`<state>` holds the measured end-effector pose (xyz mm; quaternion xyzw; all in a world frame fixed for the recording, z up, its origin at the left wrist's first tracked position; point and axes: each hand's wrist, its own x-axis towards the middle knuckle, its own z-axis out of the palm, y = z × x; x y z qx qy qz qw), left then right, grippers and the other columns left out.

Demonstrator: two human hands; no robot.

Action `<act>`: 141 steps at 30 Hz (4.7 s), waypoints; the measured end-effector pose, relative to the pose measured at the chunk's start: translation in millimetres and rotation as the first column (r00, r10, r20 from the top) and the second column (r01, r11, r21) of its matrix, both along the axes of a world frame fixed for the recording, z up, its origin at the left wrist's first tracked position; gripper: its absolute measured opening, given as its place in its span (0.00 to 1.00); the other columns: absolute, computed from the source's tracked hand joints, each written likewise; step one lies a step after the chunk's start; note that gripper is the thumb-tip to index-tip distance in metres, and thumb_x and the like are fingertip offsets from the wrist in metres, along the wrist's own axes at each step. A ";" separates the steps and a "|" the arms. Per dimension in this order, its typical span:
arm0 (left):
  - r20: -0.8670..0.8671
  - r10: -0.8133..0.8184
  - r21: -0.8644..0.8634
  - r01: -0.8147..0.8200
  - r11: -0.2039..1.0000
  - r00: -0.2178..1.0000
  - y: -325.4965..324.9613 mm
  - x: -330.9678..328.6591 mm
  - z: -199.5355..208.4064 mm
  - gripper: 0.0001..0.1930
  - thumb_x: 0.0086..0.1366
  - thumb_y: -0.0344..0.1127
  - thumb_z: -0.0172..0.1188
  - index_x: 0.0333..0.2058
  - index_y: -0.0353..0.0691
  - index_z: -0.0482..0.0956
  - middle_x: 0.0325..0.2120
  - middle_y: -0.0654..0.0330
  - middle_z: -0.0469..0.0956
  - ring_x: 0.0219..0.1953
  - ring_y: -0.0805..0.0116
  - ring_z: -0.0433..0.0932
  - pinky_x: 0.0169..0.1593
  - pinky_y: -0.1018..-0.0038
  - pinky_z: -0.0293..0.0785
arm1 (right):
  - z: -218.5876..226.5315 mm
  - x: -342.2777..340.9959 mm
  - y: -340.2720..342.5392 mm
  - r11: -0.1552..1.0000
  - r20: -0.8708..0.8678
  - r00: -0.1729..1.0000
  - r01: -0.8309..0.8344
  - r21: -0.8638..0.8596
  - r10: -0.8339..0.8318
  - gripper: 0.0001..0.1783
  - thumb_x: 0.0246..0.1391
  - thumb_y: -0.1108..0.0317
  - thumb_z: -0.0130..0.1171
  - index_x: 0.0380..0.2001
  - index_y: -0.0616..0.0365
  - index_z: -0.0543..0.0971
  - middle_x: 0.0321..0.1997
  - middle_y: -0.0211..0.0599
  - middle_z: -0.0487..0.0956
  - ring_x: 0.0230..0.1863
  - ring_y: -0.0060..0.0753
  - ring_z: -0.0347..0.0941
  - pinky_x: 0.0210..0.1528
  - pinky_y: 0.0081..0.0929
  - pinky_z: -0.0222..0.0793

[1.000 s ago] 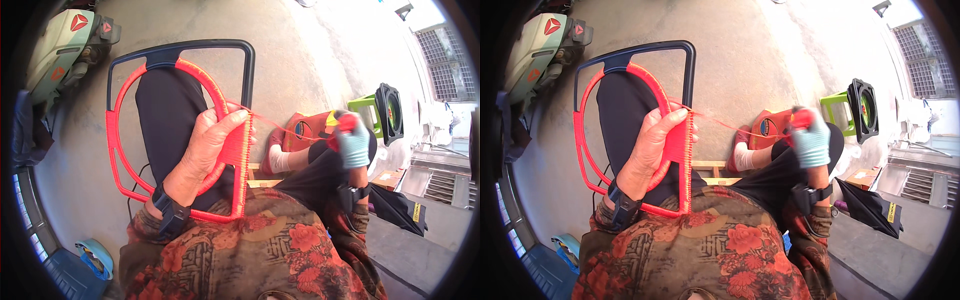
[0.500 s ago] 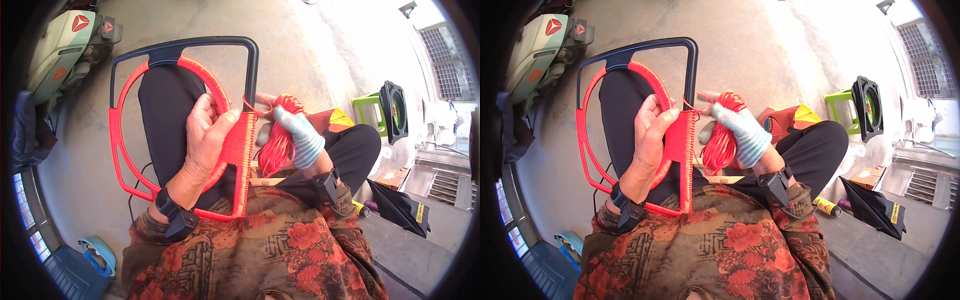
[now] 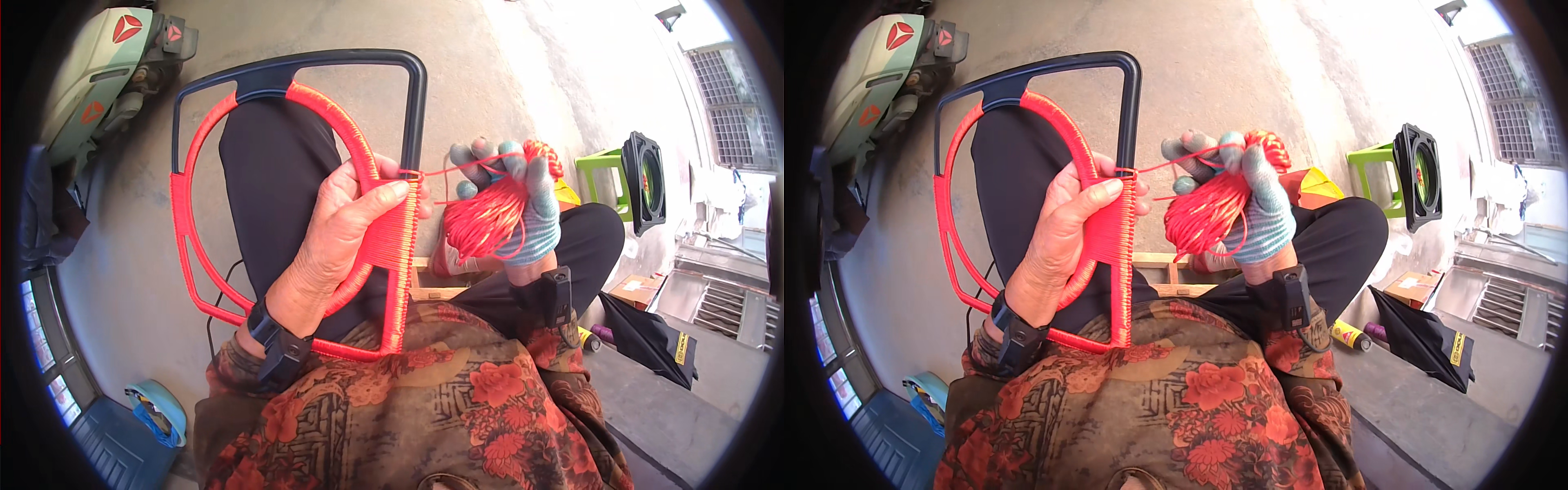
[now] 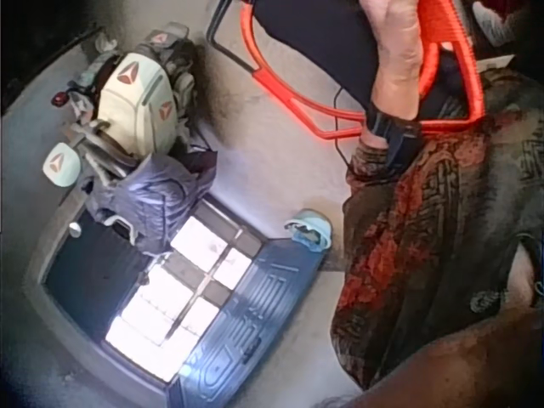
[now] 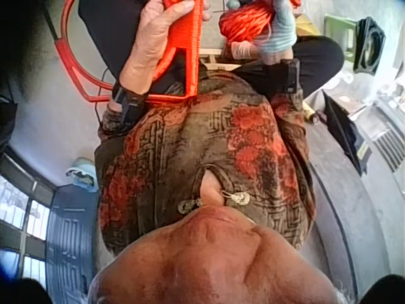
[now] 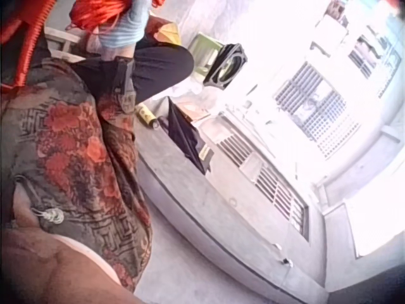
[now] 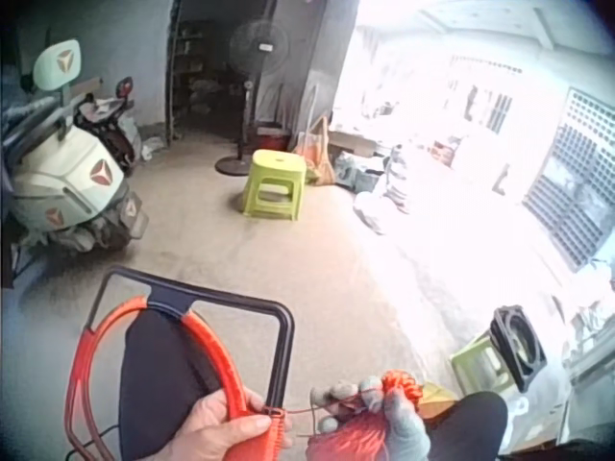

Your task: The person is manually wrapping a circular furniture frame with red plastic cord to create a woven surface.

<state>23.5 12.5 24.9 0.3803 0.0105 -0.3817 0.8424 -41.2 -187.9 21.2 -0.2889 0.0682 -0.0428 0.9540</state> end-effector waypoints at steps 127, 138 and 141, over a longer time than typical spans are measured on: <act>0.048 0.086 0.042 -0.088 0.995 0.995 -10.9 5.5 -17.8 0.26 0.62 0.29 0.58 0.58 0.39 0.62 0.49 0.60 0.71 0.50 0.71 0.74 0.54 0.71 0.71 | 31.2 66.2 47.6 0.587 -0.301 0.953 -0.257 -0.768 0.024 0.27 0.36 0.70 0.73 0.44 0.62 0.77 0.49 0.38 0.75 0.44 0.24 0.74 0.46 0.23 0.72; -0.028 -0.011 0.149 0.015 0.989 1.000 -8.8 4.7 -5.7 0.06 0.64 0.33 0.59 0.34 0.38 0.75 0.26 0.65 0.77 0.26 0.79 0.76 0.31 0.82 0.75 | 52.3 -12.7 -61.4 -0.285 0.033 0.999 0.027 -0.958 -0.016 0.21 0.39 0.74 0.68 0.41 0.62 0.78 0.46 0.41 0.80 0.47 0.36 0.77 0.51 0.30 0.71; -0.009 -0.086 0.122 0.087 0.989 0.996 -14.5 1.2 -4.5 0.06 0.63 0.33 0.59 0.34 0.37 0.75 0.26 0.65 0.77 0.26 0.79 0.76 0.32 0.81 0.75 | 7.0 -16.6 -77.6 0.738 -0.143 0.957 0.094 -0.669 -0.252 0.20 0.47 0.71 0.62 0.45 0.63 0.75 0.44 0.38 0.79 0.44 0.32 0.76 0.51 0.31 0.71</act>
